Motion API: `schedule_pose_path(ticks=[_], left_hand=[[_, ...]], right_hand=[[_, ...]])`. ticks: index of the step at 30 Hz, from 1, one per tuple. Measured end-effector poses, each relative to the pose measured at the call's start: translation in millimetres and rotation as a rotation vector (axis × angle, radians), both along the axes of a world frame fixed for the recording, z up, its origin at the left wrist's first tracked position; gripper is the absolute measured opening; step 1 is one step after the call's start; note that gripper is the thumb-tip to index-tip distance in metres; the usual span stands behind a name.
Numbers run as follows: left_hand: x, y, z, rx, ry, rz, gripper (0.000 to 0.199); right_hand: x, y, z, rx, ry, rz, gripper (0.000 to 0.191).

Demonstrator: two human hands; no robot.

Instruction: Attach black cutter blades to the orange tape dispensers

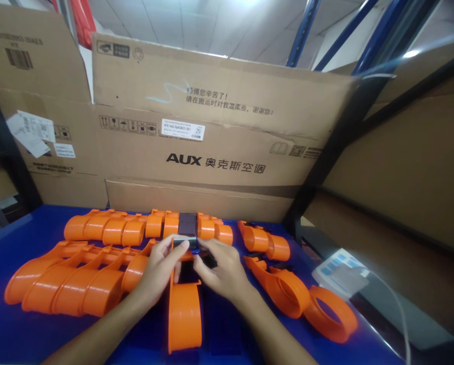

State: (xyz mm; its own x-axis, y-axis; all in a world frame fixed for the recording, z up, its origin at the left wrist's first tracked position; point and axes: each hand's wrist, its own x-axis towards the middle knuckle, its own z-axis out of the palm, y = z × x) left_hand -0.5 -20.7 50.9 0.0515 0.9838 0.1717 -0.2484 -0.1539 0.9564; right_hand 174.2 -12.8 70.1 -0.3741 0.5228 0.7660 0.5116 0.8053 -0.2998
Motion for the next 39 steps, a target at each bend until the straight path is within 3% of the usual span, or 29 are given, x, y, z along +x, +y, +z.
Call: schedule_pose_path(ticks=[9, 14, 19, 24, 29, 35, 39], left_hand=[[-0.8, 0.8, -0.4, 0.043, 0.017, -0.028, 0.031], [-5.4, -0.6, 7.1, 0.005, -0.05, -0.109, 0.03], [-5.9, -2.7, 11.8, -0.052, -0.116, -0.124, 0.032], [-5.1, -1.4, 8.8, -0.062, -0.096, -0.126, 0.027], [-5.8, 0.0, 5.5, -0.049, -0.104, -0.133, 0.029], [-4.5, -1.5, 4.9, -0.066, -0.102, -0.139, 0.032], [-2.8, -2.4, 4.2, -0.064, -0.086, -0.123, 0.03]], right_hand=[[0.3, -1.0, 2.3, -0.018, -0.055, 0.001, 0.023], [5.4, -2.1, 8.7, -0.115, 0.073, 0.015, 0.019], [21.3, 8.2, 18.4, -0.157, 0.251, -0.201, 0.021], [34.8, 23.5, 21.9, -0.324, -0.008, -0.367, 0.019], [42.4, 24.8, 22.4, -0.492, -0.33, -0.445, 0.009], [47.8, 23.7, 20.3, -0.567, -0.404, -0.546, 0.014], [52.0, 26.5, 18.4, -0.554, -0.378, -0.537, 0.013]])
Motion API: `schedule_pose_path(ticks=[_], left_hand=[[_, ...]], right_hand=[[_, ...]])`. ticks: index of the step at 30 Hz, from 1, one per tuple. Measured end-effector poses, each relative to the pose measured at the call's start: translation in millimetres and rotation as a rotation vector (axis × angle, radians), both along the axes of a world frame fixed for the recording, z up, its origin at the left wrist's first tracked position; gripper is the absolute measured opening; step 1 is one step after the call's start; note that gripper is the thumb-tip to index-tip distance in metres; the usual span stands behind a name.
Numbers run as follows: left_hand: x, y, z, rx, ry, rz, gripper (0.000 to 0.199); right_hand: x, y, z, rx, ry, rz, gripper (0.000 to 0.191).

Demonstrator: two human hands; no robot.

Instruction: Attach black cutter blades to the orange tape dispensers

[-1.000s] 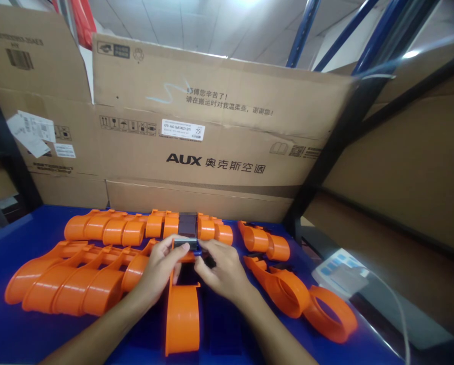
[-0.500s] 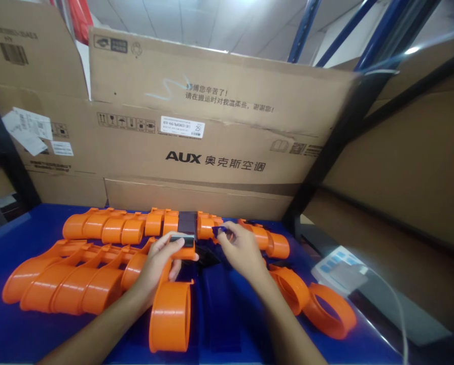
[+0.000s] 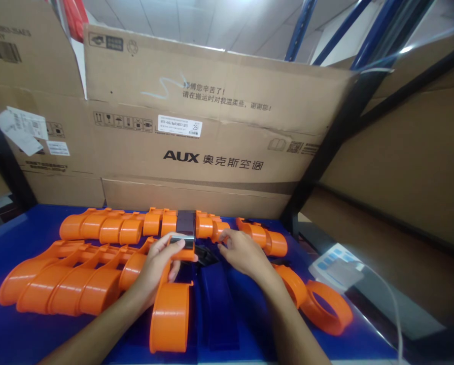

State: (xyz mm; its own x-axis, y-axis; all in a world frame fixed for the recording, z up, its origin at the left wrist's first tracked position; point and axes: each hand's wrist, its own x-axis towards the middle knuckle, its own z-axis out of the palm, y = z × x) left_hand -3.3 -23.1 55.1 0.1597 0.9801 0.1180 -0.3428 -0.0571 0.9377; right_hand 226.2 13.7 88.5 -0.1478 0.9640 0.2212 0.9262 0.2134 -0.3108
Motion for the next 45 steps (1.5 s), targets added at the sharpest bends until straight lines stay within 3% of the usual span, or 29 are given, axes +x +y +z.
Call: schedule_pose_path(ticks=[4, 8, 11, 13, 23, 30, 38, 45], left_hand=[[1.6, 0.2, -1.4, -0.002, 0.018, 0.011, 0.03], [2.5, 0.5, -3.2, 0.007, 0.033, 0.013, 0.031], [2.1, 1.0, -4.1, 0.012, 0.05, 0.021, 0.03], [1.7, 1.4, -4.2, 0.016, 0.055, 0.037, 0.03], [4.1, -2.0, 0.8, -0.003, 0.006, 0.101, 0.032], [-5.8, 3.8, 3.7, 0.024, -0.026, 0.196, 0.037], [-4.0, 2.3, 3.5, -0.013, -0.015, 0.164, 0.038], [-3.3, 0.8, 5.0, -0.018, -0.017, 0.167, 0.037]], right_hand=[[-2.0, -1.5, 5.1, 0.136, 0.108, 0.086, 0.01], [-14.2, -12.5, 15.1, 0.287, 0.332, 0.415, 0.011], [-25.7, -22.7, 18.0, 0.264, 0.399, 0.647, 0.023], [-31.5, -26.5, 16.6, 0.242, 0.398, 0.702, 0.029], [-35.3, -24.2, 11.3, 0.287, 0.431, 0.671, 0.02], [-24.8, -17.7, 13.4, 0.431, 0.442, 0.427, 0.012], [-24.2, -8.7, 2.2, 0.292, 0.185, 0.321, 0.013], [-33.2, -8.3, -6.2, 0.152, 0.092, 0.353, 0.007]])
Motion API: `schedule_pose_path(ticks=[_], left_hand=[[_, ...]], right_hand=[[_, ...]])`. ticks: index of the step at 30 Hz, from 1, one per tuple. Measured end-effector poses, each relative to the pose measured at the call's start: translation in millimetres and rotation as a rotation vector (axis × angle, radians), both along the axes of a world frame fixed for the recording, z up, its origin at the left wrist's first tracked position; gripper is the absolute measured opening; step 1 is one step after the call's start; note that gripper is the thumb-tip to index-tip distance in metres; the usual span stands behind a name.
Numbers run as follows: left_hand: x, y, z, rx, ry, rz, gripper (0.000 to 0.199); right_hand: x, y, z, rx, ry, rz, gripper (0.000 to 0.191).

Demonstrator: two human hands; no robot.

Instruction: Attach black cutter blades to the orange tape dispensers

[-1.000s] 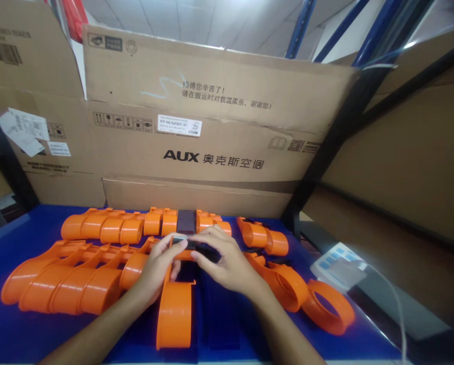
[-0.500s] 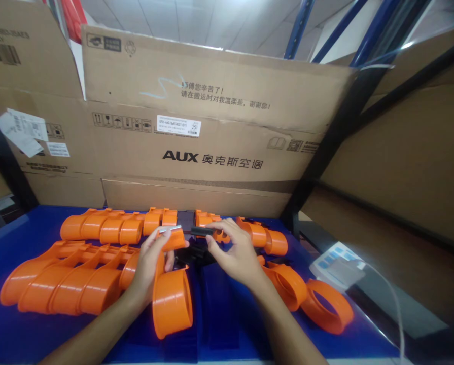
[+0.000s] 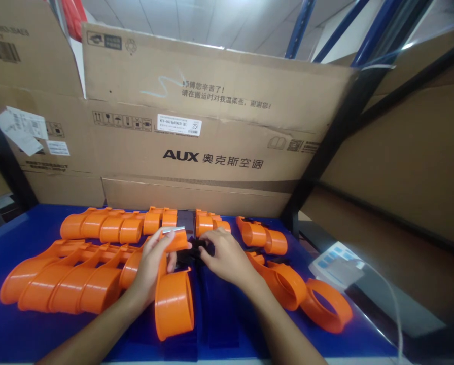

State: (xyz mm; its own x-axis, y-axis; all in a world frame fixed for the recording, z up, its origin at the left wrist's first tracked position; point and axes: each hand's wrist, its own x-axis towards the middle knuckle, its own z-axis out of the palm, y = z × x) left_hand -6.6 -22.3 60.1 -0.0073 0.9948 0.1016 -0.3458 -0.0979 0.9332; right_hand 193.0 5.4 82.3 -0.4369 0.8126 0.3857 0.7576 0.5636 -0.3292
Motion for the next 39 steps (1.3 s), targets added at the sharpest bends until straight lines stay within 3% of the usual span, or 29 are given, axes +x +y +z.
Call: schedule_pose_path(ticks=[16, 21, 25, 29, 35, 39], left_hand=[[3.4, -0.7, -2.4, -0.029, -0.014, -0.027, 0.035], [5.7, -0.8, -3.3, -0.019, -0.005, -0.028, 0.038], [7.5, -0.6, -6.6, 0.034, 0.047, -0.091, 0.039], [8.9, -1.7, -10.1, 0.026, 0.084, -0.142, 0.041], [9.5, -4.1, -10.2, 0.031, 0.123, -0.215, 0.045], [9.5, -3.7, -8.9, 0.043, 0.14, -0.192, 0.04]], right_hand=[[0.0, 3.5, -4.8, 0.013, -0.081, 0.008, 0.015], [0.2, 1.4, 1.6, 0.044, 0.107, 0.026, 0.016], [-2.8, -7.5, 9.8, 0.026, 0.372, 0.171, 0.019], [-8.8, -14.2, 12.5, -0.054, 0.429, 0.278, 0.019], [-13.6, -12.4, 7.7, -0.101, 0.464, 0.23, 0.013], [-14.3, -12.4, 8.2, -0.079, 0.523, 0.206, 0.013]])
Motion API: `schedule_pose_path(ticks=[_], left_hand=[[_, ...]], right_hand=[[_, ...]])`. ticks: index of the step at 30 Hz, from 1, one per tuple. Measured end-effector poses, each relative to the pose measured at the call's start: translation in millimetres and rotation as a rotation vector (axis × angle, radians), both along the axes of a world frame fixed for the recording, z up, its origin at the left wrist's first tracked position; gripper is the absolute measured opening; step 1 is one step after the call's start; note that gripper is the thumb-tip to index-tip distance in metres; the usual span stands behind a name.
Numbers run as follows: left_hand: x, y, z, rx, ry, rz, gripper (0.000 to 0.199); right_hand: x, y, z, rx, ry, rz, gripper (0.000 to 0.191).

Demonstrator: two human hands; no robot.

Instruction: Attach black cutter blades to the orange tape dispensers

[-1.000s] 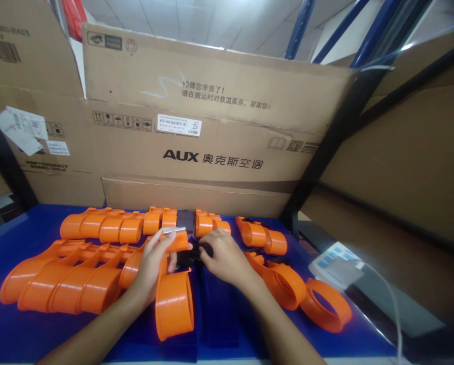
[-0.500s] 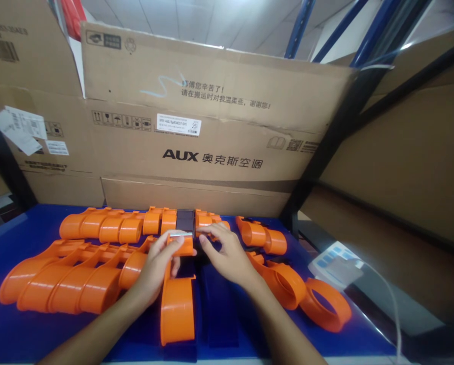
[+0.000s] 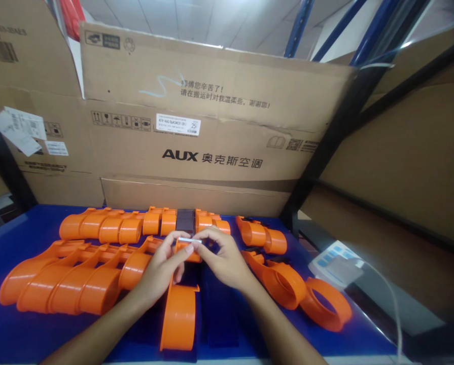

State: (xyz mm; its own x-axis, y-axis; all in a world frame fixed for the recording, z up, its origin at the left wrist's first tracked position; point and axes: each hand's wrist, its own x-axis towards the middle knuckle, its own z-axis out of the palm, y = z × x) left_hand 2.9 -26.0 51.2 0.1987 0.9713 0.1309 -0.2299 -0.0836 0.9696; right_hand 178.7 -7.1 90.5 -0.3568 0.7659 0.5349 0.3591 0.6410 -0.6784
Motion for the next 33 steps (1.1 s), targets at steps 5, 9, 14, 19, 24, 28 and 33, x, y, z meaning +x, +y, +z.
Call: schedule_pose_path(ticks=[5, 9, 14, 19, 24, 28, 33], left_hand=[[0.8, -0.1, 1.3, 0.006, 0.03, 0.031, 0.037], [1.0, 0.3, 0.2, 0.027, 0.022, 0.048, 0.036], [0.3, 2.3, -1.7, 0.021, 0.008, 0.081, 0.036], [-1.8, 4.1, -2.5, 0.052, -0.041, 0.116, 0.033], [-3.4, 4.1, 0.4, 0.057, -0.084, 0.157, 0.032], [-5.9, 4.5, 3.3, 0.014, -0.138, 0.172, 0.033], [-11.6, 7.0, 7.1, -0.035, -0.171, 0.184, 0.033]], right_hand=[[-0.4, -0.1, 0.7, 0.003, 0.019, -0.002, 0.014], [-0.5, 0.8, 0.5, 0.017, 0.037, -0.016, 0.014], [0.4, 2.3, 1.2, 0.053, 0.042, -0.063, 0.015], [4.5, 3.9, 1.4, 0.057, 0.067, -0.09, 0.018], [7.7, 3.8, 2.8, 0.049, 0.097, -0.136, 0.018], [11.4, 6.5, 2.8, 0.021, 0.127, -0.157, 0.02], [24.8, 15.0, 1.6, -0.001, 0.2, -0.236, 0.022]])
